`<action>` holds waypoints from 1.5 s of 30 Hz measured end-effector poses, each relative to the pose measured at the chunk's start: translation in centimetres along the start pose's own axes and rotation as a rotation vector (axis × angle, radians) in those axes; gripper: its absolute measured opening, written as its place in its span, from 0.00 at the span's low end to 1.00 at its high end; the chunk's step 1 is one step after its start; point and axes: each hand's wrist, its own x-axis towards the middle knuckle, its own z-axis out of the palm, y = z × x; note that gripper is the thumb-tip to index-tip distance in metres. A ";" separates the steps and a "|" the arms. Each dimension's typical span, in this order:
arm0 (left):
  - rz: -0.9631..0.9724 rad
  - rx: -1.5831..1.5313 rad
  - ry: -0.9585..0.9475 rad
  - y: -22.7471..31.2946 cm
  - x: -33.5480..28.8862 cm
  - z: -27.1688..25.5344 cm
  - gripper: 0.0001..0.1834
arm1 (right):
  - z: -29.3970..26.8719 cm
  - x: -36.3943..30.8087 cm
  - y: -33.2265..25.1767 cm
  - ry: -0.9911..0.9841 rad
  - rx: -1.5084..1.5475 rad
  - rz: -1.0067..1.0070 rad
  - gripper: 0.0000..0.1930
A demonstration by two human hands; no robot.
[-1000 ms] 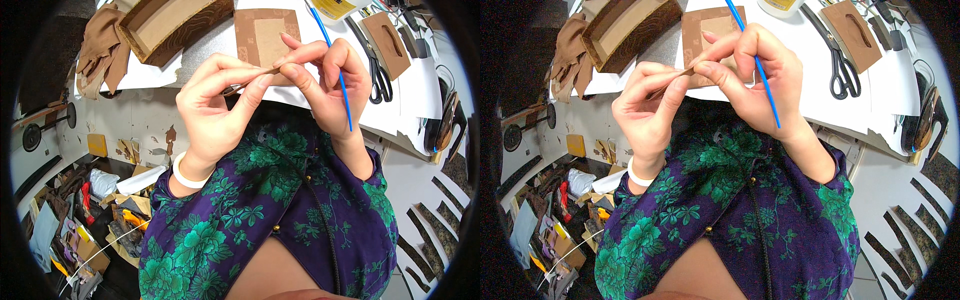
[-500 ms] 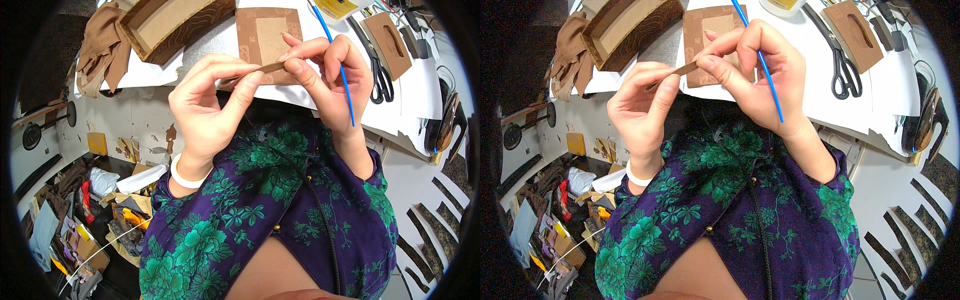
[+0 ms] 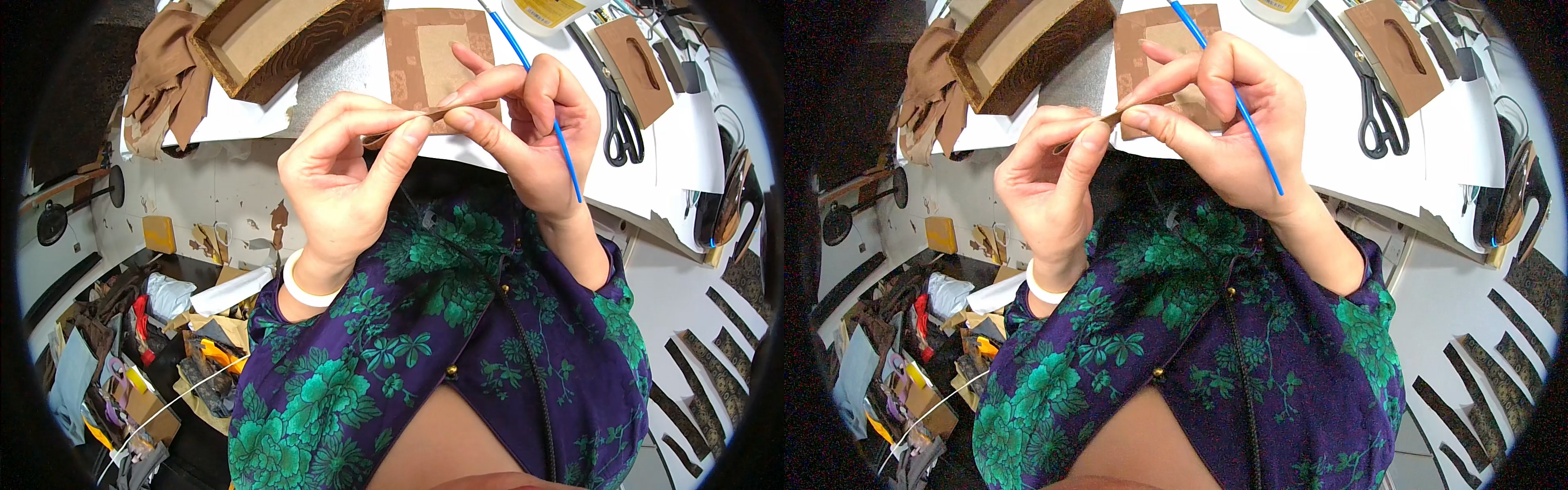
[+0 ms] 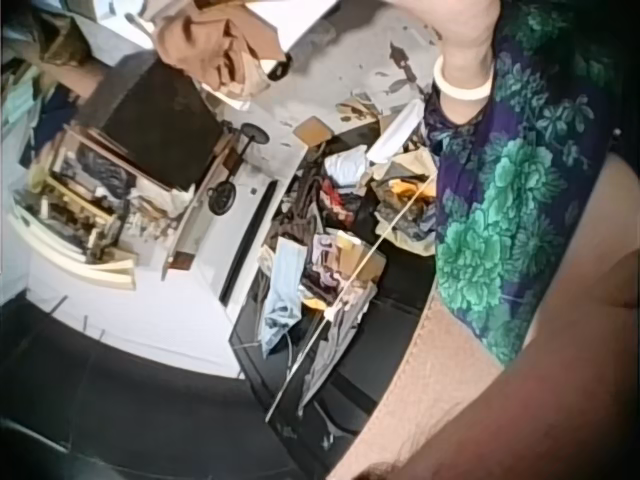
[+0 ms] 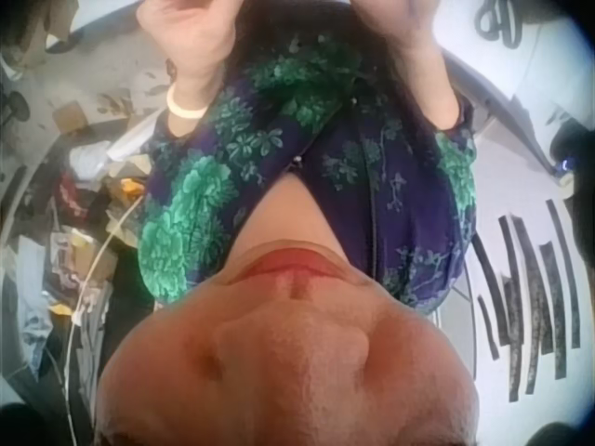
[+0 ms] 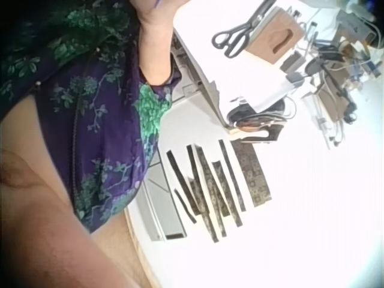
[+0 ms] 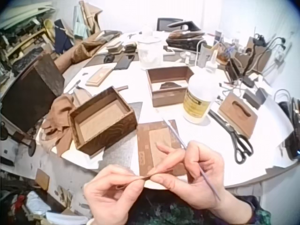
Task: The person cuts a small leather strip with scissors, then uses an iron to press and shape a rectangular leather piece. They apply glue from a bottle and spread it with a brush, attaching the strip to the leather piece.
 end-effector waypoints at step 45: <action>-0.319 -0.236 0.016 -0.4 0.3 -0.1 0.08 | -0.5 1.1 -0.7 0.031 0.132 0.422 0.23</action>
